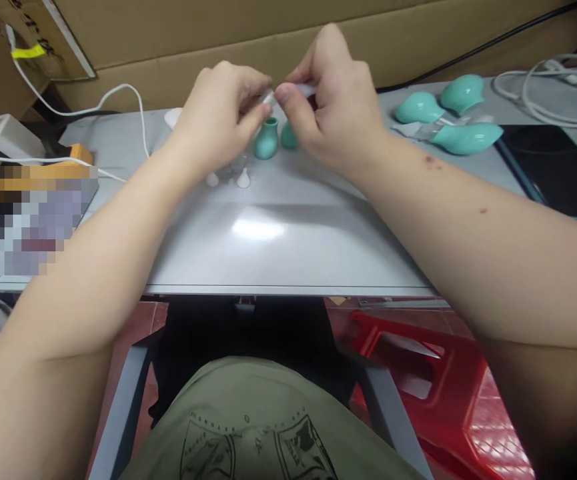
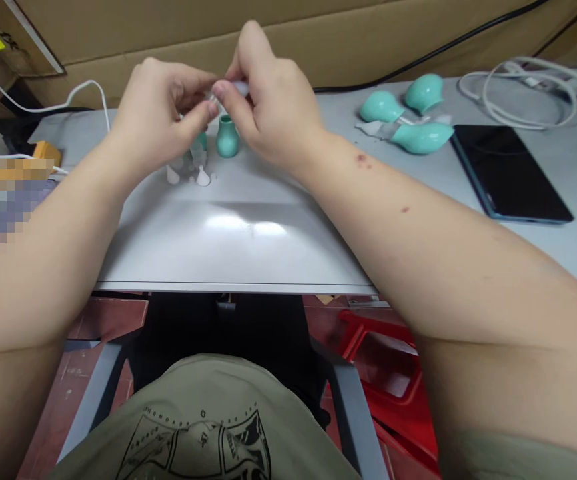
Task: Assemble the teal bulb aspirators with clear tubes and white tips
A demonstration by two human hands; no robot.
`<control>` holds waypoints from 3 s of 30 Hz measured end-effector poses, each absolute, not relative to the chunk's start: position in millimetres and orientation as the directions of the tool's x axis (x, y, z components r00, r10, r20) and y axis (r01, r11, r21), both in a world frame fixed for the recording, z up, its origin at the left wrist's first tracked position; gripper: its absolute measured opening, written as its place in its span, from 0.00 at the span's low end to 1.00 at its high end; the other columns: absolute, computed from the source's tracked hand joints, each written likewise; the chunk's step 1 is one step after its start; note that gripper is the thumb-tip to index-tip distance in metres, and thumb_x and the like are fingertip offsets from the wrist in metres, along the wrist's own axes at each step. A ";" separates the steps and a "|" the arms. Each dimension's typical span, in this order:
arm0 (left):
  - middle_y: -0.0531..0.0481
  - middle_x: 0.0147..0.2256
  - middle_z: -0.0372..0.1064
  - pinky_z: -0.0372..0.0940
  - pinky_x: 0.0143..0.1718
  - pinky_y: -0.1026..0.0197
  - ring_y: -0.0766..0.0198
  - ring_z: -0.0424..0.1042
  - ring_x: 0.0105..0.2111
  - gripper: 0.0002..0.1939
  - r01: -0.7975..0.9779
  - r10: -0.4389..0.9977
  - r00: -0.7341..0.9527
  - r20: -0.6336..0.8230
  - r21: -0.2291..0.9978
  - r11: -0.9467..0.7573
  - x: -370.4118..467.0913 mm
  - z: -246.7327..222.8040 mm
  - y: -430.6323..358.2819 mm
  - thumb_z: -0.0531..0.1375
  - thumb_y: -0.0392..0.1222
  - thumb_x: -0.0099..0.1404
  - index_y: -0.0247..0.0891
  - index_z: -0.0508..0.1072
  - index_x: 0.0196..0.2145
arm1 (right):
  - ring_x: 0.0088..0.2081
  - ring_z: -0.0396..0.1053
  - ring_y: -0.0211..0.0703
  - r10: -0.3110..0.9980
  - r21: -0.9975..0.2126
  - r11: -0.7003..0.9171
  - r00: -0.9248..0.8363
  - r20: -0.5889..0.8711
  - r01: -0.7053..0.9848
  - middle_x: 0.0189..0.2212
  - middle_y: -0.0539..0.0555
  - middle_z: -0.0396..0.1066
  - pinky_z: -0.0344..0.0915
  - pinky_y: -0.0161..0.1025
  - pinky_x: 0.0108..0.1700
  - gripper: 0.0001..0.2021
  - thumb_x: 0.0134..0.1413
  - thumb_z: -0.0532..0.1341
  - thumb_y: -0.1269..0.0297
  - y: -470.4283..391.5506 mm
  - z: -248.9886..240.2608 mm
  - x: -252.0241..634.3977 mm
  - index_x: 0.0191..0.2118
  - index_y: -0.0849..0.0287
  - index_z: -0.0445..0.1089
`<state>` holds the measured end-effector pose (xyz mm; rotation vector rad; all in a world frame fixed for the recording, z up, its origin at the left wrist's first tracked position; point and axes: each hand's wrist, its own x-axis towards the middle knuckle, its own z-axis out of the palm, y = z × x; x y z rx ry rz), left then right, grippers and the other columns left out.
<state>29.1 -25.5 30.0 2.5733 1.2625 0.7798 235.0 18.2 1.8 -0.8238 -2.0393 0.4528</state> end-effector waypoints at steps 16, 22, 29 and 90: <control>0.44 0.46 0.83 0.76 0.52 0.36 0.41 0.83 0.47 0.12 0.504 0.643 0.451 0.619 0.418 -0.756 -7.3 2.3 -9.0 0.61 0.53 0.73 0.58 0.85 0.46 | 0.22 0.53 0.29 0.606 -0.690 0.582 -0.795 0.014 0.431 0.22 0.42 0.63 0.43 0.37 0.25 0.21 0.47 0.84 0.81 37.9 -10.7 233.2 0.31 0.60 0.73; 0.48 0.38 0.81 0.74 0.40 0.45 0.53 0.78 0.36 0.05 0.449 0.441 0.460 0.770 0.227 -0.864 -10.6 -16.1 17.6 0.61 0.50 0.72 0.54 0.77 0.41 | 0.28 0.59 0.31 0.596 -0.369 0.745 -0.803 -0.005 0.555 0.29 0.43 0.68 0.52 0.34 0.34 0.10 0.63 0.78 0.73 23.2 -0.7 234.6 0.41 0.60 0.77; 0.47 0.37 0.83 0.72 0.39 0.43 0.47 0.81 0.36 0.05 0.470 0.448 0.450 0.772 0.222 -0.854 -12.8 -21.3 24.6 0.61 0.47 0.68 0.52 0.79 0.38 | 0.29 0.61 0.33 0.608 -0.362 0.747 -0.793 0.035 0.557 0.28 0.44 0.69 0.53 0.37 0.35 0.12 0.63 0.80 0.70 24.5 -3.2 234.2 0.41 0.60 0.77; 0.43 0.36 0.82 0.63 0.40 0.42 0.43 0.77 0.36 0.16 0.632 0.440 0.492 0.752 0.039 -0.774 -10.4 -27.4 41.4 0.65 0.63 0.74 0.50 0.79 0.39 | 0.22 0.55 0.34 0.924 -0.975 0.198 -0.351 0.151 0.102 0.20 0.48 0.59 0.46 0.33 0.20 0.06 0.53 0.67 0.74 21.6 2.0 218.7 0.29 0.58 0.75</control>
